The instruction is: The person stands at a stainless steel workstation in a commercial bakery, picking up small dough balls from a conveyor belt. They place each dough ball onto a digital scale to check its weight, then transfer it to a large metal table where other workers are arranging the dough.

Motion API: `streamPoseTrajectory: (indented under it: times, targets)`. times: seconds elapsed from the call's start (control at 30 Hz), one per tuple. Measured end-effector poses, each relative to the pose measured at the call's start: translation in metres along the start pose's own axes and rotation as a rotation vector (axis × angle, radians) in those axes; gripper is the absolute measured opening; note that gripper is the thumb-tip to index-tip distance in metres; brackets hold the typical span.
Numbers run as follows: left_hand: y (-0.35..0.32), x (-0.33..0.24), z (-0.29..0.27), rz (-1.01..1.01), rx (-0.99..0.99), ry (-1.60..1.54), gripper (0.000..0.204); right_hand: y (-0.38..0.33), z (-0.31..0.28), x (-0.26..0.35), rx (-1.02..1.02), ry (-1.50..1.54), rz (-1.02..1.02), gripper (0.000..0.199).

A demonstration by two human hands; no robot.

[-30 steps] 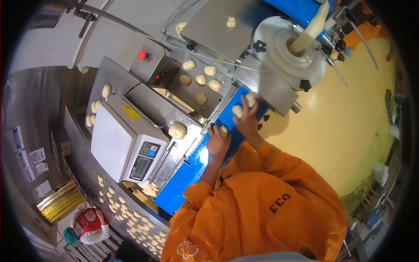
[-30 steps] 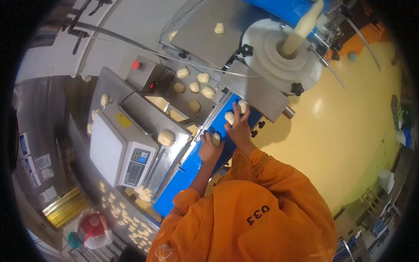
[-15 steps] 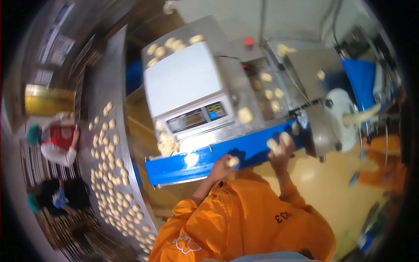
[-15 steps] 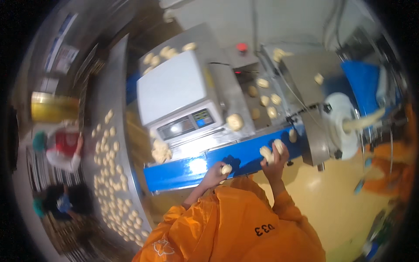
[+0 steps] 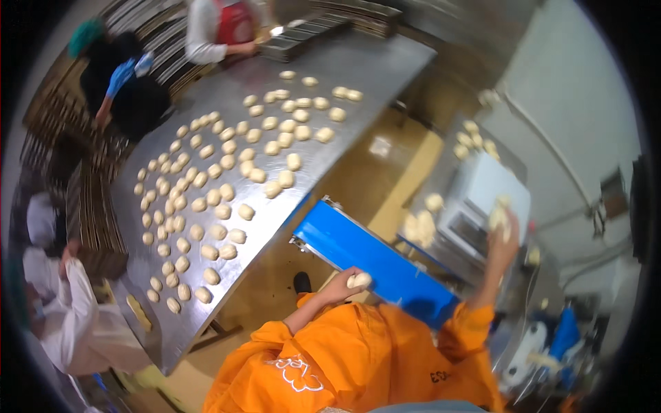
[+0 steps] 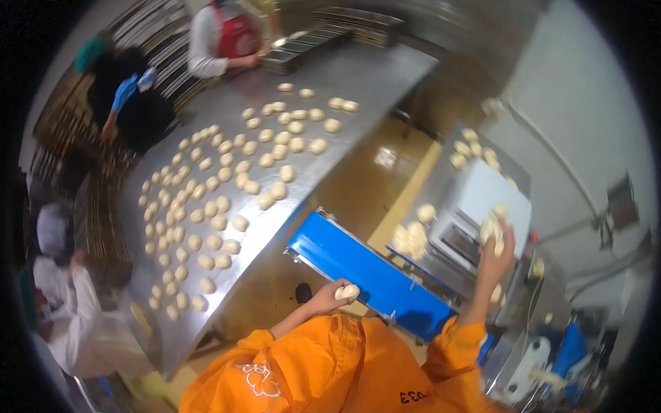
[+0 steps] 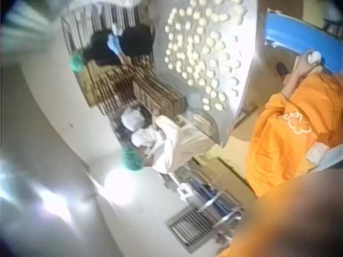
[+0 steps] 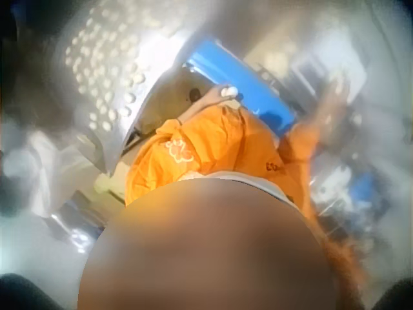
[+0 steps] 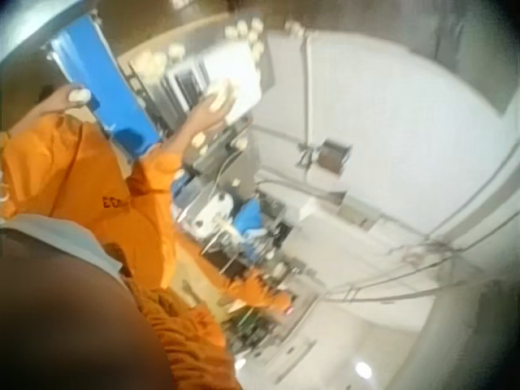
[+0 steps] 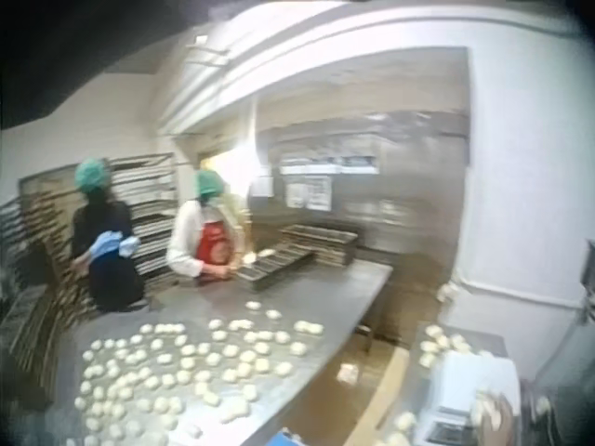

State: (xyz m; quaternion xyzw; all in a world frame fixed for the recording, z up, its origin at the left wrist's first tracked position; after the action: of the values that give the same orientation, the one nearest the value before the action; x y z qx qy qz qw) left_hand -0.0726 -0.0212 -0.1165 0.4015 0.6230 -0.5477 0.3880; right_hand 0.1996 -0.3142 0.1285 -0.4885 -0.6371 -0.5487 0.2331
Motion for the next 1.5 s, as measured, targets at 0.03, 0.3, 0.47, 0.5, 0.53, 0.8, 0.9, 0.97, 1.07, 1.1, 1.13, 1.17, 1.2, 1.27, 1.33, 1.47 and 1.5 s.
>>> streamPoseTrajectory:
  times: [0.03, 0.3, 0.47, 0.5, 0.53, 0.8, 0.9, 0.97, 1.07, 1.1, 1.13, 1.17, 1.2, 1.27, 1.33, 1.47, 1.5]
  targets:
    - [-0.009, 0.006, -0.028, 0.017, -0.05, -0.04, 0.037, -0.019, 0.021, 0.013, 0.029, 0.082, 0.074, 0.041]
    - [-0.12, 0.056, -0.214, -0.162, -0.253, -0.386, 0.04, -0.21, 0.354, 0.072, 0.479, 1.414, 1.213, 0.045]
    - [-0.184, 0.056, -0.304, -0.011, -0.506, -0.401, 0.037, -0.255, 0.615, 0.181, 0.744, 1.336, 1.317, 0.044]
    - [-0.197, 0.052, -0.318, 0.007, -0.565, -0.39, 0.037, -0.243, 0.663, 0.215, 0.753, 1.327, 1.193, 0.042]
    - [-0.206, 0.048, -0.33, 0.022, -0.614, -0.375, 0.037, -0.22, 0.711, 0.234, 0.7, 1.307, 0.964, 0.042]
    - [-0.284, 0.098, -0.384, -0.065, -0.958, -0.502, 0.039, -0.22, 0.902, 0.27, 0.867, 0.736, 0.723, 0.07]
    - [-0.318, 0.131, -0.389, -0.121, -1.067, -0.757, 0.035, -0.208, 0.909, 0.339, 0.819, 0.914, 0.603, 0.075]
    - [-0.325, 0.12, -0.407, -0.127, -1.1, -0.833, 0.034, -0.167, 0.909, 0.334, 0.666, 1.018, 0.58, 0.074]
    - [-0.306, 0.124, -0.436, -0.072, -1.126, -1.05, 0.03, -0.139, 0.894, 0.309, 0.536, 1.329, 0.733, 0.067]
    - [-0.299, 0.118, -0.454, -0.051, -1.127, -1.148, 0.03, -0.154, 0.878, 0.302, 0.586, 1.316, 0.651, 0.061]
    - [-0.292, 0.112, -0.473, -0.024, -1.13, -1.245, 0.03, -0.179, 0.855, 0.292, 0.637, 1.304, 0.568, 0.055]
    - [-0.281, 0.106, -0.497, 0.08, -1.151, -1.232, 0.031, -0.2, 0.833, 0.282, 0.734, 1.234, 0.493, 0.052]
    - [-0.276, 0.101, -0.522, 0.099, -1.185, -1.233, 0.029, -0.236, 0.796, 0.284, 0.769, 1.138, 0.376, 0.047]
    - [-0.23, 0.077, -0.583, 0.127, -1.19, -1.159, 0.027, -0.274, 0.713, 0.214, 0.863, 0.874, 0.405, 0.035]
    - [-0.138, 0.048, -0.639, 0.16, -0.88, -1.11, 0.049, -0.304, 0.607, 0.137, 0.876, 0.626, 0.5, 0.033]
    - [0.009, -0.089, -0.75, 0.317, -0.751, -0.87, 0.069, -0.346, 0.435, 0.062, 0.703, 0.428, 0.794, 0.029]
    - [0.043, -0.12, -0.759, 0.253, -0.807, -0.737, 0.072, -0.353, 0.394, 0.035, 0.604, 0.395, 0.853, 0.028]
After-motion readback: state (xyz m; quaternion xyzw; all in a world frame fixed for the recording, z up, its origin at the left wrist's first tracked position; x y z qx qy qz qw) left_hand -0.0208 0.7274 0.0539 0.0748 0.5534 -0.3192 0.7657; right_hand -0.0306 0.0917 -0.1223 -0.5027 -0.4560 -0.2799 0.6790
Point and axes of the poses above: each hand's wrist, its own y-axis towards the middle knuckle, its own z-axis out of the palm, x = y × z, the point moved 10 cm from there along y, towards the middle knuckle, and after that the axes turned 10 degrees about -z, right-handed, at the moved point
